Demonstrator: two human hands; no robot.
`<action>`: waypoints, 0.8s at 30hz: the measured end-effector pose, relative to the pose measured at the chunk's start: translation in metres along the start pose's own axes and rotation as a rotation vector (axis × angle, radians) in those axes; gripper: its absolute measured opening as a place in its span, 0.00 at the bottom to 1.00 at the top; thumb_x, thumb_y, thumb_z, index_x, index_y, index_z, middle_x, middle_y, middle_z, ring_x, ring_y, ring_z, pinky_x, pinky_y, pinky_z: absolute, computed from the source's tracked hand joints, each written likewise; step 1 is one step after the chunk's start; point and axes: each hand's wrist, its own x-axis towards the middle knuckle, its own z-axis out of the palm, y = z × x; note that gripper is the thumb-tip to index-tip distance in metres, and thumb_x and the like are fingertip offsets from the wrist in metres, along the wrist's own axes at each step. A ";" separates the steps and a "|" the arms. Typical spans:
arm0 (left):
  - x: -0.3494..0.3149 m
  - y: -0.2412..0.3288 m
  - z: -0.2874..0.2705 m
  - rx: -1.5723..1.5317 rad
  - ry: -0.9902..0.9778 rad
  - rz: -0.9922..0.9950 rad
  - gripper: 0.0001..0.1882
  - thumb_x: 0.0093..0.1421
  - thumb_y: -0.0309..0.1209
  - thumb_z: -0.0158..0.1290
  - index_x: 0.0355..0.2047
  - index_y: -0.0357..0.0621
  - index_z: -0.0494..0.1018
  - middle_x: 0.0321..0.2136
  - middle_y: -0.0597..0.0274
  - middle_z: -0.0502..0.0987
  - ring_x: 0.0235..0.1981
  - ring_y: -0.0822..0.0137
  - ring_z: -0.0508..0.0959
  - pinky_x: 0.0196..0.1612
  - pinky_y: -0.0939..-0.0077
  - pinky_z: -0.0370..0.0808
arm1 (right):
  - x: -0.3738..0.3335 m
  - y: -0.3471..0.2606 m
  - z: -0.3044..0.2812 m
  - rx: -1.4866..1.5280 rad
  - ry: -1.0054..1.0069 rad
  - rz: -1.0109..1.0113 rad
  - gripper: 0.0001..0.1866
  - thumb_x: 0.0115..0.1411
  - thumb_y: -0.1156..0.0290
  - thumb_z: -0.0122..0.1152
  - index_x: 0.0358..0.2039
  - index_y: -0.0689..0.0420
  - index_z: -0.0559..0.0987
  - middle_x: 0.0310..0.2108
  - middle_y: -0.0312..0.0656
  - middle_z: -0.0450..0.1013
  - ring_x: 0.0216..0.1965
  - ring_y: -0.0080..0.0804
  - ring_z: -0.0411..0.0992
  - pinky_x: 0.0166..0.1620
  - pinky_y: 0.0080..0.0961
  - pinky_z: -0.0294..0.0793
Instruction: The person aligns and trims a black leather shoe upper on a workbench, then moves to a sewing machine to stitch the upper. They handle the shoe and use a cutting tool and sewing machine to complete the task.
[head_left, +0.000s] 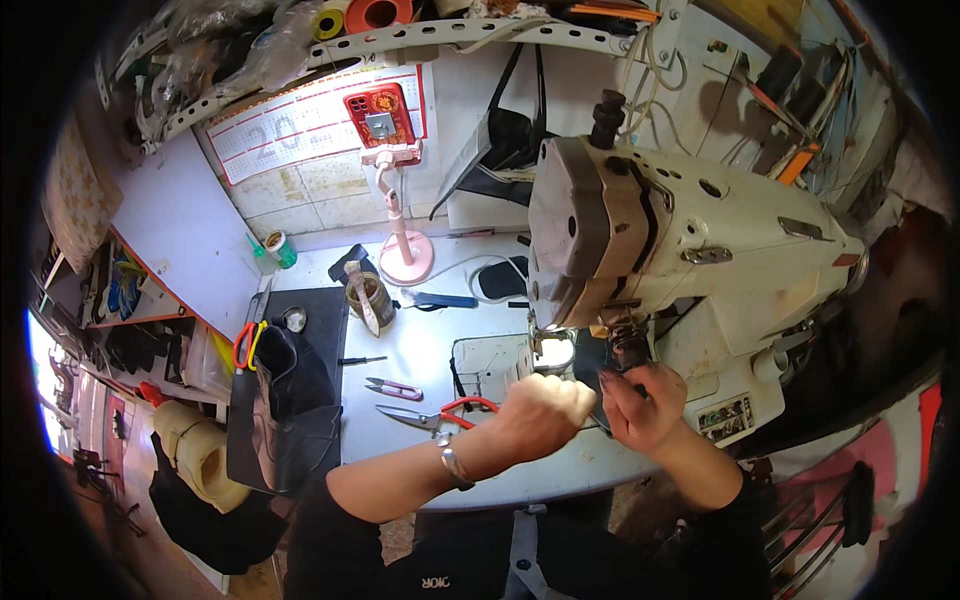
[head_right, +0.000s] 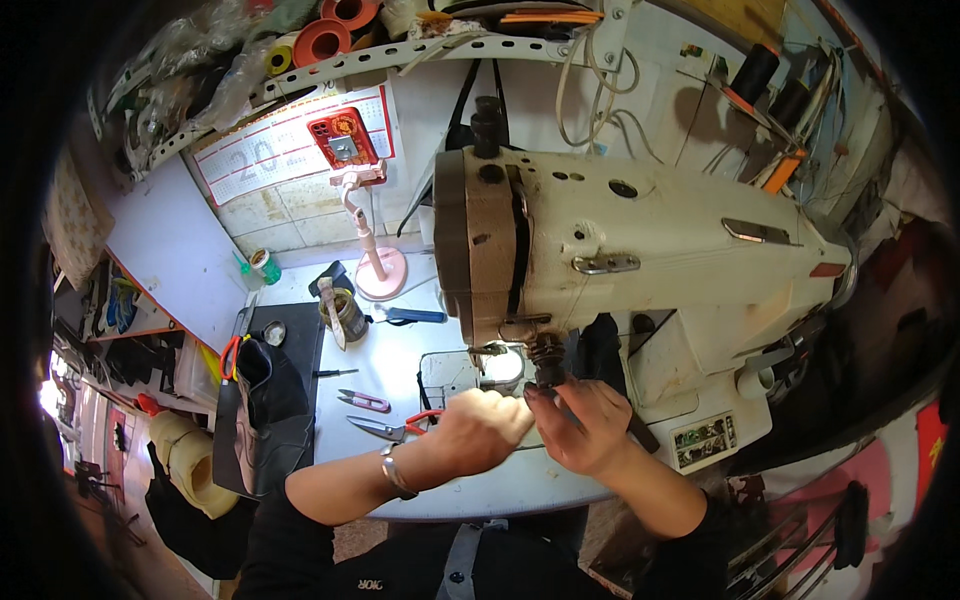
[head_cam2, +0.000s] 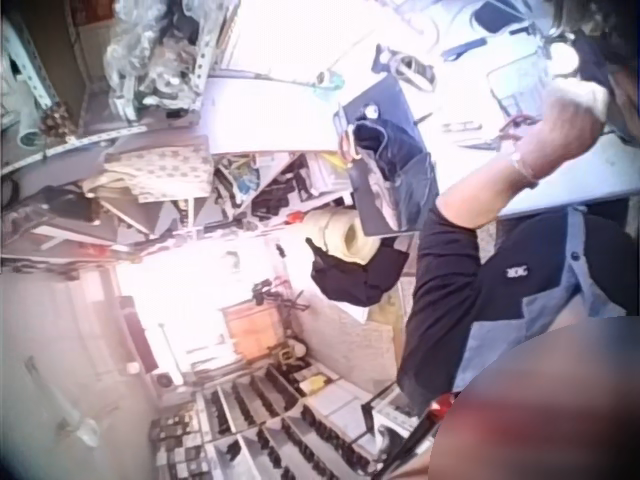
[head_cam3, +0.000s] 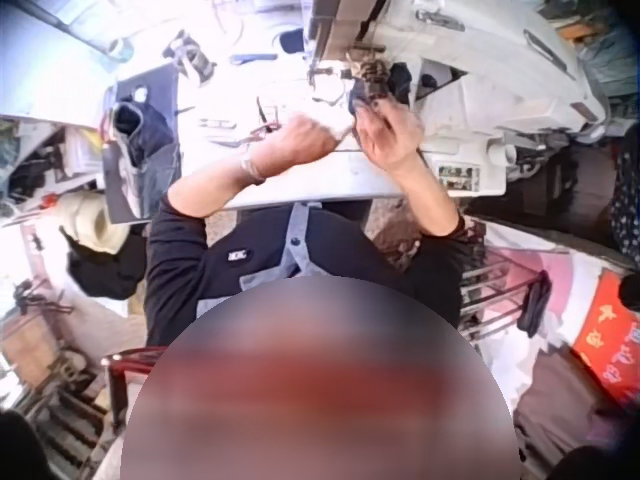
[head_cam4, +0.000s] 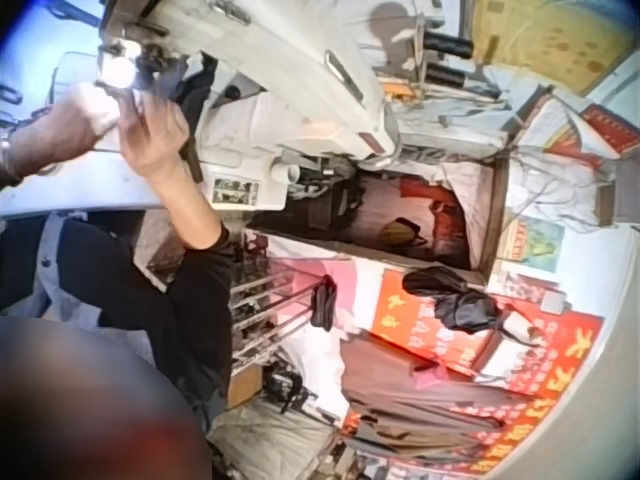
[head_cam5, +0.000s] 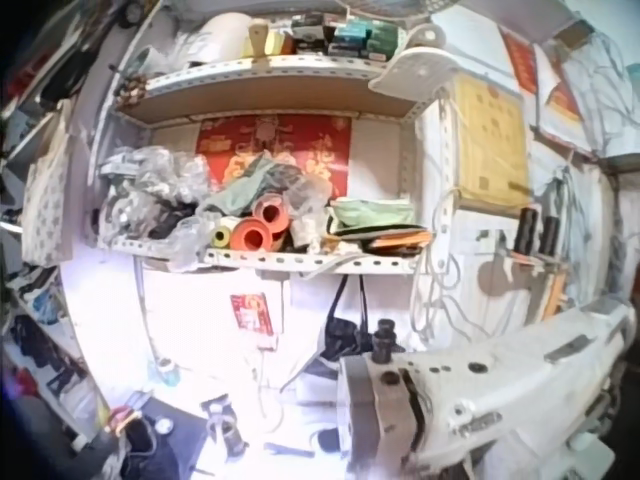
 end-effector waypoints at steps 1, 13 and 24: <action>-0.003 0.007 0.004 0.035 -0.012 0.051 0.03 0.51 0.28 0.49 0.23 0.47 0.67 0.15 0.68 0.65 0.16 0.70 0.69 0.18 0.73 0.62 | -0.004 -0.007 0.001 0.094 -0.035 0.141 0.15 0.52 0.77 0.64 0.42 0.58 0.78 0.37 0.48 0.72 0.23 0.36 0.71 0.26 0.26 0.70; -0.066 0.035 -0.002 -0.134 -0.220 -0.002 0.08 0.53 0.31 0.53 0.34 0.47 0.73 0.23 0.70 0.68 0.23 0.71 0.70 0.24 0.74 0.64 | -0.079 -0.071 0.023 1.356 -0.117 1.608 0.07 0.62 0.73 0.58 0.38 0.62 0.79 0.27 0.34 0.74 0.20 0.14 0.65 0.24 0.13 0.64; -0.039 -0.003 -0.070 -0.013 -0.435 0.244 0.08 0.56 0.27 0.52 0.37 0.46 0.74 0.34 0.65 0.73 0.40 0.67 0.74 0.65 0.60 0.57 | -0.091 -0.106 0.037 0.904 -0.238 1.167 0.05 0.60 0.75 0.61 0.34 0.62 0.80 0.25 0.44 0.76 0.25 0.25 0.72 0.31 0.22 0.70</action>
